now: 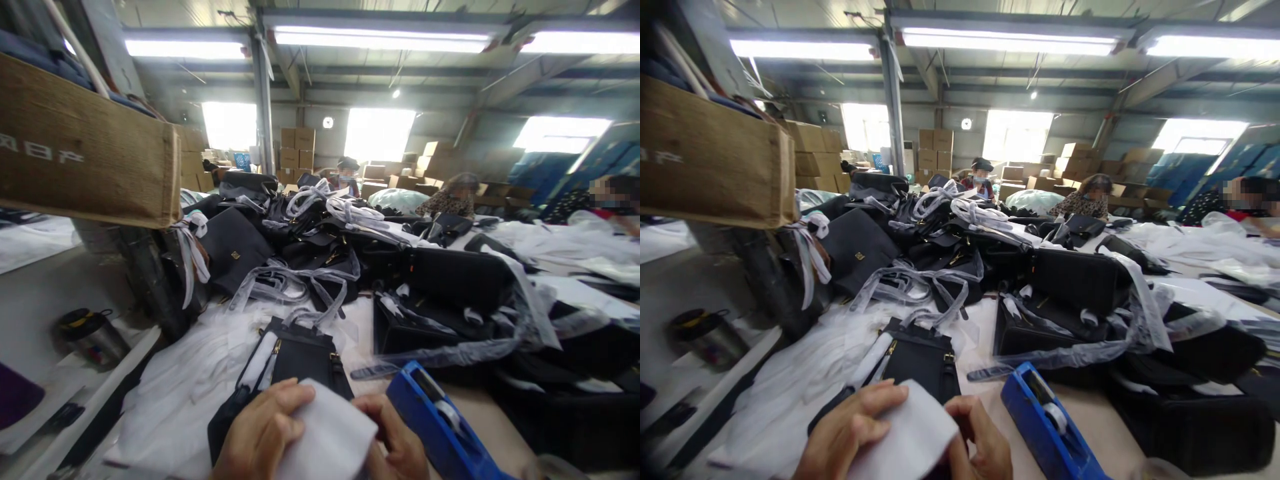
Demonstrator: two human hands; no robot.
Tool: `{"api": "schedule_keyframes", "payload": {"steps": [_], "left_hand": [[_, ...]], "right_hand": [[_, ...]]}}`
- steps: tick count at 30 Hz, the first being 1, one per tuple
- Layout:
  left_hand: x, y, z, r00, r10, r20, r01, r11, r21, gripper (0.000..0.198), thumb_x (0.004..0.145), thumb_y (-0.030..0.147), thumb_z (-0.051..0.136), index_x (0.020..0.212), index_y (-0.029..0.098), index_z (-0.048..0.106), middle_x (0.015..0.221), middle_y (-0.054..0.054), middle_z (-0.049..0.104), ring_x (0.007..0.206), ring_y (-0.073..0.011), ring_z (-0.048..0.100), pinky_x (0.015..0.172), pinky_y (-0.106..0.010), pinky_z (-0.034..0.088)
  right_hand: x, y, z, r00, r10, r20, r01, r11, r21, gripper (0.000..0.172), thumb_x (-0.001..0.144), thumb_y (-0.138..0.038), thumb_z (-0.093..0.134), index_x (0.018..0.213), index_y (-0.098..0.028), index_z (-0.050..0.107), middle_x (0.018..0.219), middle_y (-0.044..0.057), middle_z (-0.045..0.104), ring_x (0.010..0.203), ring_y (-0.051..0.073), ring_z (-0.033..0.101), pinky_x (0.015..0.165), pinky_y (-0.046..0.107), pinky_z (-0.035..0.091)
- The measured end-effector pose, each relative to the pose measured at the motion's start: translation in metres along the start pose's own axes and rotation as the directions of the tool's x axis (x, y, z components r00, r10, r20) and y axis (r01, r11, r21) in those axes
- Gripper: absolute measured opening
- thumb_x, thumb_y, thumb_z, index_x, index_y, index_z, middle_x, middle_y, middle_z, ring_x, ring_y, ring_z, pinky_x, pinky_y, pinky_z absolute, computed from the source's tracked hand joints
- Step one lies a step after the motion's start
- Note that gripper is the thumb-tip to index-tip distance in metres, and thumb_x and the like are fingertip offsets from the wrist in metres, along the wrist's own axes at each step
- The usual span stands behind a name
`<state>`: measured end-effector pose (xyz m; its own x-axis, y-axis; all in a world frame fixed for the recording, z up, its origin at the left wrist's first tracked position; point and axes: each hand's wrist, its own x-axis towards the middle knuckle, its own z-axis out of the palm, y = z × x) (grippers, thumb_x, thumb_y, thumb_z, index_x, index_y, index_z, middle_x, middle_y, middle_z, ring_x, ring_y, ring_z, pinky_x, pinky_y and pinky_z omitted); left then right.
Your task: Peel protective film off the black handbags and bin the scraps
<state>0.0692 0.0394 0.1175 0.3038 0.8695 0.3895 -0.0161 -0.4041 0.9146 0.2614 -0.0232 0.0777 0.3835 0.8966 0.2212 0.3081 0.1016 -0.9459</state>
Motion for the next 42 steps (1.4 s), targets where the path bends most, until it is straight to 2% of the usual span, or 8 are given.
{"api": "schedule_keyframes", "payload": {"steps": [3,7,11,15,23,28,36,42], "left_hand": [[0.025,-0.010,-0.015,0.974,-0.195,-0.117,0.208,0.971,0.114,0.016,0.068,0.027,0.078,0.076,0.024,0.064,0.102,-0.009,0.073,0.099,-0.0312,0.065,0.092,-0.037,0.046],[0.053,-0.029,-0.030,0.895,-0.368,-0.252,0.407,0.905,0.124,0.033,0.077,0.037,0.069,0.104,0.019,0.063,0.109,-0.008,0.070,0.115,-0.0336,0.057,0.107,-0.042,0.034],[0.063,-0.038,-0.027,0.912,-0.377,-0.158,0.389,0.920,0.048,0.029,0.082,0.031,0.061,0.107,0.019,0.067,0.119,-0.008,0.067,0.131,-0.0317,0.044,0.117,-0.042,0.020],[0.067,-0.035,-0.019,0.883,-0.465,-0.068,0.460,0.884,-0.076,0.029,0.079,0.026,0.061,0.106,0.019,0.069,0.114,-0.009,0.070,0.126,-0.0336,0.050,0.112,-0.047,0.029],[0.079,-0.049,-0.007,0.841,-0.541,0.017,0.534,0.824,-0.191,0.038,0.072,0.019,0.059,0.109,0.017,0.067,0.110,-0.009,0.072,0.115,-0.0354,0.057,0.099,-0.046,0.042],[0.082,-0.054,-0.002,0.809,-0.580,0.089,0.585,0.782,-0.214,0.040,0.068,0.014,0.057,0.107,0.016,0.066,0.103,-0.007,0.073,0.104,-0.0312,0.062,0.089,-0.039,0.045],[0.080,-0.059,0.007,0.777,-0.611,0.150,0.625,0.720,-0.303,0.047,0.061,0.006,0.049,0.104,0.015,0.064,0.078,-0.003,0.070,0.077,-0.0225,0.064,0.070,-0.030,0.044],[0.086,-0.063,0.025,0.744,-0.627,0.231,0.659,0.634,-0.404,0.038,0.052,0.006,0.050,0.087,0.014,0.063,0.061,0.001,0.061,0.057,-0.0160,0.054,0.058,-0.026,0.039]], "right_hand": [[0.014,0.009,-0.021,0.989,0.145,0.016,-0.144,0.988,-0.063,0.026,0.089,-0.047,0.055,0.088,-0.022,0.060,0.059,-0.003,0.060,0.056,0.014,0.059,0.059,0.021,0.046],[0.037,0.033,-0.039,0.964,0.247,0.098,-0.229,0.959,-0.167,0.039,0.092,-0.054,0.046,0.078,-0.019,0.058,0.057,-0.002,0.059,0.057,0.014,0.058,0.056,0.022,0.043],[0.061,0.058,-0.025,0.942,0.303,0.144,-0.279,0.946,-0.167,0.048,0.092,-0.060,0.041,0.077,-0.018,0.058,0.065,0.000,0.062,0.048,0.012,0.053,0.045,0.021,0.036],[0.091,0.067,-0.003,0.940,0.299,0.161,-0.221,0.899,-0.378,0.051,0.091,-0.061,0.040,0.076,-0.017,0.062,0.068,0.001,0.065,0.058,0.015,0.059,0.051,0.022,0.037],[0.125,0.066,0.016,0.917,0.332,0.221,-0.178,0.836,-0.519,0.010,0.074,-0.024,0.065,0.068,-0.016,0.064,0.067,0.001,0.067,0.068,0.017,0.061,0.060,0.024,0.036],[0.121,0.055,0.016,0.928,0.316,0.200,-0.170,0.833,-0.526,0.024,0.068,-0.034,0.072,0.085,-0.019,0.062,0.074,0.002,0.065,0.076,0.021,0.060,0.064,0.027,0.034],[0.128,0.063,0.033,0.880,0.383,0.279,-0.342,0.921,-0.185,0.046,0.064,-0.039,0.064,0.104,-0.017,0.057,0.064,-0.004,0.055,0.058,0.016,0.055,0.055,0.025,0.037],[0.125,0.022,0.008,0.907,0.214,0.362,-0.297,0.935,0.194,0.040,0.072,-0.054,0.067,0.091,-0.020,0.064,0.070,-0.002,0.057,0.058,0.012,0.051,0.057,0.022,0.038]]}}
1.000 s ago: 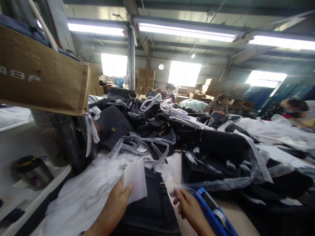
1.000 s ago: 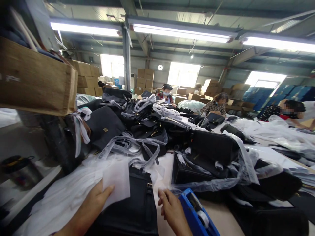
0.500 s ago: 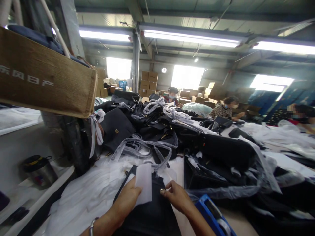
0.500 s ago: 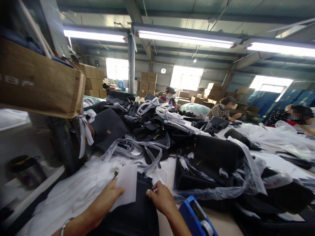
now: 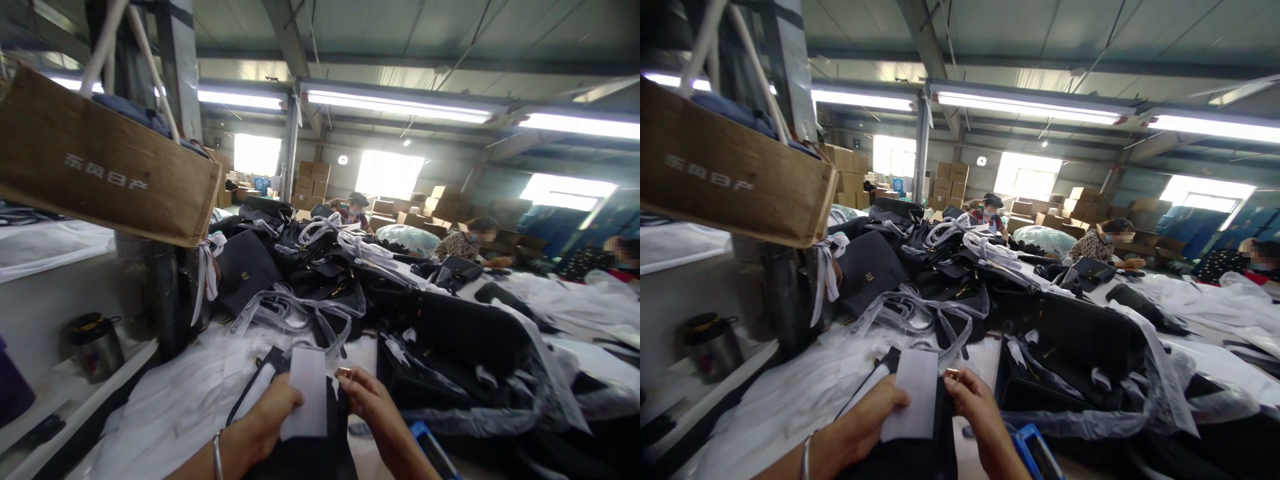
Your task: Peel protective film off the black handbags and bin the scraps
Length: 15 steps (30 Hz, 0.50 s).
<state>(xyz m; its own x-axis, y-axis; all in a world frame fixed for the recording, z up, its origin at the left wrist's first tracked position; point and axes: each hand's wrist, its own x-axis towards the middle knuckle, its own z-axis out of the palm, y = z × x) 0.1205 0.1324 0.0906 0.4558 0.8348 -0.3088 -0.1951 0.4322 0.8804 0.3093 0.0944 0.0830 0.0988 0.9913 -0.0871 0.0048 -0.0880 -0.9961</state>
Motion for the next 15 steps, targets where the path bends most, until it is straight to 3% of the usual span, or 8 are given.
{"api": "schedule_keyframes", "payload": {"steps": [2,6,8,10,12,15], "left_hand": [[0.005,0.000,0.011,0.994,0.007,0.106,-0.004,1.000,-0.024,0.039,0.050,0.007,0.050,0.086,0.014,0.064,0.061,0.001,0.060,0.057,-0.0162,0.054,0.056,-0.026,0.039],[0.013,0.000,0.031,0.957,-0.006,0.290,0.001,1.000,0.018,0.040,0.046,0.006,0.048,0.082,0.013,0.065,0.062,0.001,0.060,0.052,-0.0130,0.051,0.049,-0.023,0.034],[0.015,0.001,0.037,0.947,-0.027,0.321,0.007,0.998,0.062,0.040,0.044,0.005,0.046,0.078,0.012,0.066,0.063,0.000,0.061,0.050,-0.0123,0.051,0.048,-0.022,0.033],[0.015,0.002,0.040,0.939,-0.039,0.341,0.008,0.996,0.090,0.041,0.044,0.004,0.046,0.078,0.011,0.068,0.067,-0.003,0.065,0.054,-0.0149,0.056,0.049,-0.023,0.036],[0.014,0.002,0.042,0.931,-0.040,0.362,0.000,0.994,0.109,0.045,0.045,0.004,0.046,0.083,0.011,0.069,0.072,-0.005,0.069,0.059,-0.0173,0.060,0.052,-0.024,0.038],[0.010,0.002,0.045,0.910,-0.030,0.413,-0.017,0.994,0.110,0.047,0.046,0.004,0.046,0.086,0.012,0.070,0.074,-0.005,0.070,0.063,-0.0179,0.061,0.053,-0.024,0.039]], "right_hand": [[-0.009,-0.019,-0.002,0.995,-0.096,0.018,0.096,0.995,-0.021,0.035,0.075,-0.052,0.069,0.084,-0.018,0.064,0.066,-0.003,0.054,0.057,0.011,0.048,0.055,0.022,0.035],[-0.020,-0.043,-0.007,0.969,-0.247,-0.014,0.228,0.913,-0.338,0.029,0.084,-0.047,0.061,0.077,-0.019,0.063,0.070,-0.001,0.057,0.067,0.016,0.053,0.061,0.025,0.039],[-0.023,-0.046,-0.013,0.933,-0.355,-0.053,0.285,0.823,-0.491,0.026,0.087,-0.043,0.058,0.077,-0.020,0.065,0.087,0.003,0.063,0.083,0.020,0.059,0.074,0.028,0.043],[-0.024,-0.044,-0.018,0.896,-0.434,-0.098,0.303,0.756,-0.580,0.023,0.087,-0.042,0.058,0.078,-0.022,0.067,0.115,0.006,0.061,0.107,0.025,0.056,0.092,0.033,0.039],[-0.024,-0.039,-0.023,0.896,-0.427,-0.121,0.296,0.777,-0.555,0.022,0.085,-0.042,0.060,0.079,-0.022,0.068,0.131,0.006,0.053,0.122,0.028,0.047,0.102,0.036,0.033],[-0.021,-0.031,-0.027,0.937,-0.332,-0.112,0.270,0.888,-0.372,0.025,0.083,-0.046,0.062,0.081,-0.021,0.067,0.112,0.007,0.062,0.106,0.026,0.056,0.089,0.033,0.041]]}}
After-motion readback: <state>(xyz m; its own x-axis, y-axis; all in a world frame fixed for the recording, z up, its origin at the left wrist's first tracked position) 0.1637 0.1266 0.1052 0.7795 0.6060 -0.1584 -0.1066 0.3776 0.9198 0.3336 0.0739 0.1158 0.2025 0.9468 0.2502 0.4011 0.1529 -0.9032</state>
